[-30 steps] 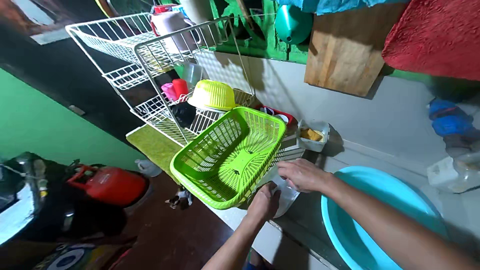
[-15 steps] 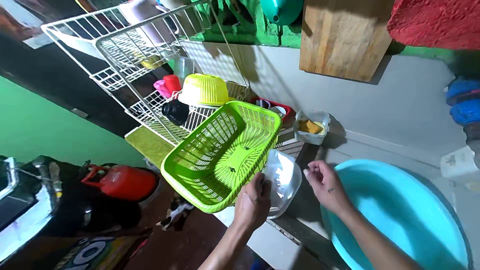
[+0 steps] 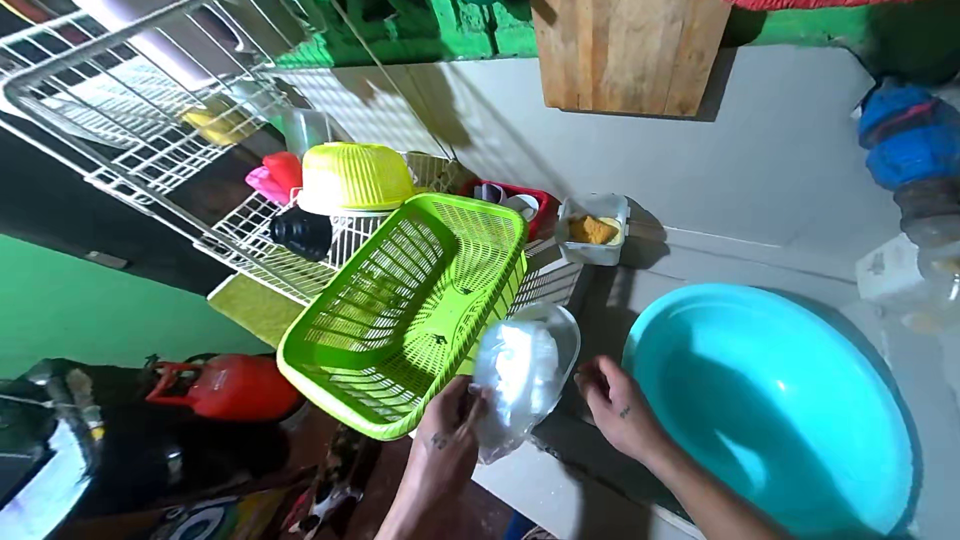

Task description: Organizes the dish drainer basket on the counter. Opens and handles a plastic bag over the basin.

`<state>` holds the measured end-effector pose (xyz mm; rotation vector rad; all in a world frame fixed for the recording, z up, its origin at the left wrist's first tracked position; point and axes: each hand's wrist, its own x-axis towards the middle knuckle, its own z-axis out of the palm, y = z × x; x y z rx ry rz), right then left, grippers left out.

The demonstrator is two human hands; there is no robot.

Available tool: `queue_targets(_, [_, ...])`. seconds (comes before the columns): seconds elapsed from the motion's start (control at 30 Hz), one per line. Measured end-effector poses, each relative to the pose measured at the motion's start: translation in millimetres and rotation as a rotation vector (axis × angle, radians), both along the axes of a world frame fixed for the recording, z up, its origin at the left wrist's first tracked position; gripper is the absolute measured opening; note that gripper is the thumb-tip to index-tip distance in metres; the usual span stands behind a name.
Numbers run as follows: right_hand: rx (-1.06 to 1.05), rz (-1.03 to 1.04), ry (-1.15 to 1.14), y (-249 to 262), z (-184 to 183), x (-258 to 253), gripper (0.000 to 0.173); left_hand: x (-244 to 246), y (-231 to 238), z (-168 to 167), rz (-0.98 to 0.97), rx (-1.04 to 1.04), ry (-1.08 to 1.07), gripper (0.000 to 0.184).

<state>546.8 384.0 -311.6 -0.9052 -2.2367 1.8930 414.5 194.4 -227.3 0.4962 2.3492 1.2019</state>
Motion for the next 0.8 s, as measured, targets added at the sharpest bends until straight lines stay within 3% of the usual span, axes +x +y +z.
queue_targets(0.17, [0.051,0.181,0.123,-1.8,5.6,1.4,0.032,-5.3,5.3,4.4,0.025,0.052,-0.056,0.012])
queue_targets(0.33, [0.164,0.346,0.147,-4.8,11.3,-5.2,0.034,-13.2,21.2,31.0,-0.068,-0.129,0.027,0.011])
queue_targets(0.57, [0.01,0.399,0.247,-7.1,32.1,-15.6,0.036,-22.8,51.6,70.7,-0.188,-0.412,0.132,0.016])
queue_targets(0.8, [0.038,0.386,0.224,-18.1,29.0,-22.9,0.034,-40.1,66.2,73.0,-0.263,-0.507,0.135,0.02])
